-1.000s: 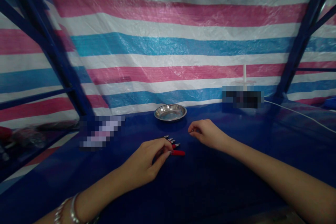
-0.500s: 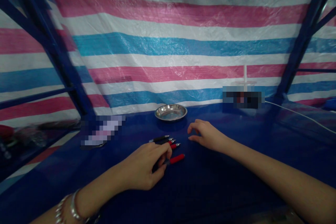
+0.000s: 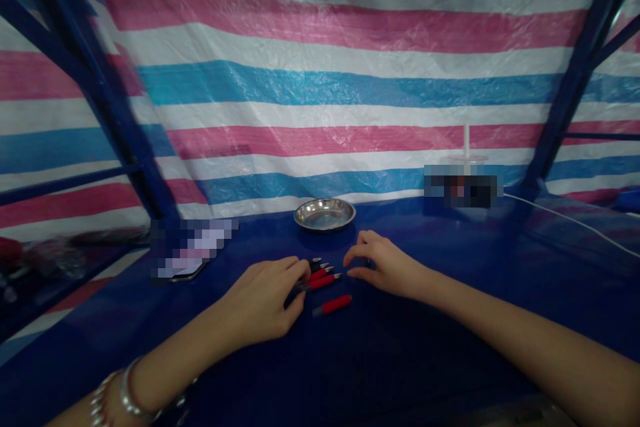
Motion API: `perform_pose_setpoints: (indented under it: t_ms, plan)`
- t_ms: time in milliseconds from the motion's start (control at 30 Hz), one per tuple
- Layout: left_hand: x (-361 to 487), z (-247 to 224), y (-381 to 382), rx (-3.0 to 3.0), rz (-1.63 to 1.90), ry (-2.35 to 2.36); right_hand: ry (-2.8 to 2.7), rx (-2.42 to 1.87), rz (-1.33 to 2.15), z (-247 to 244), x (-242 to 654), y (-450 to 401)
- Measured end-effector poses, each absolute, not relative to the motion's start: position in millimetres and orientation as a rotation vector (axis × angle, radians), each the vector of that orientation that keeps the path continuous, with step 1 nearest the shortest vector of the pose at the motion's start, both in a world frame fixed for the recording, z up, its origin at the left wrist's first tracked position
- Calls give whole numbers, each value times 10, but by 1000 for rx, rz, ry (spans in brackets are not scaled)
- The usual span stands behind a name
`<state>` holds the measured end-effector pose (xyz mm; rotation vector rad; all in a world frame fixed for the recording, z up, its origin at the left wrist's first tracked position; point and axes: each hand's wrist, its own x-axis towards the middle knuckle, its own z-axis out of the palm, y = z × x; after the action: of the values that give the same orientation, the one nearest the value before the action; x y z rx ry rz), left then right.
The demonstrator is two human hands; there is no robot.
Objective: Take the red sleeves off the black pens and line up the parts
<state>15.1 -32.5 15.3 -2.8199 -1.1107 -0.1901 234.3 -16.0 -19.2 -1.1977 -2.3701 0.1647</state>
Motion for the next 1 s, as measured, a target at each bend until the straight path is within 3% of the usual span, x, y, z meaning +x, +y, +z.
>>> perform_pose_setpoints:
  t_ms: [400, 1000]
  plan:
    - [146, 84, -287, -2823, -103, -1061, -2384, -1125, 191, -199, 2354, -145]
    - [206, 82, -302, -2736, -250, -1182, -2404, -1039, 278, -77, 2338, -196]
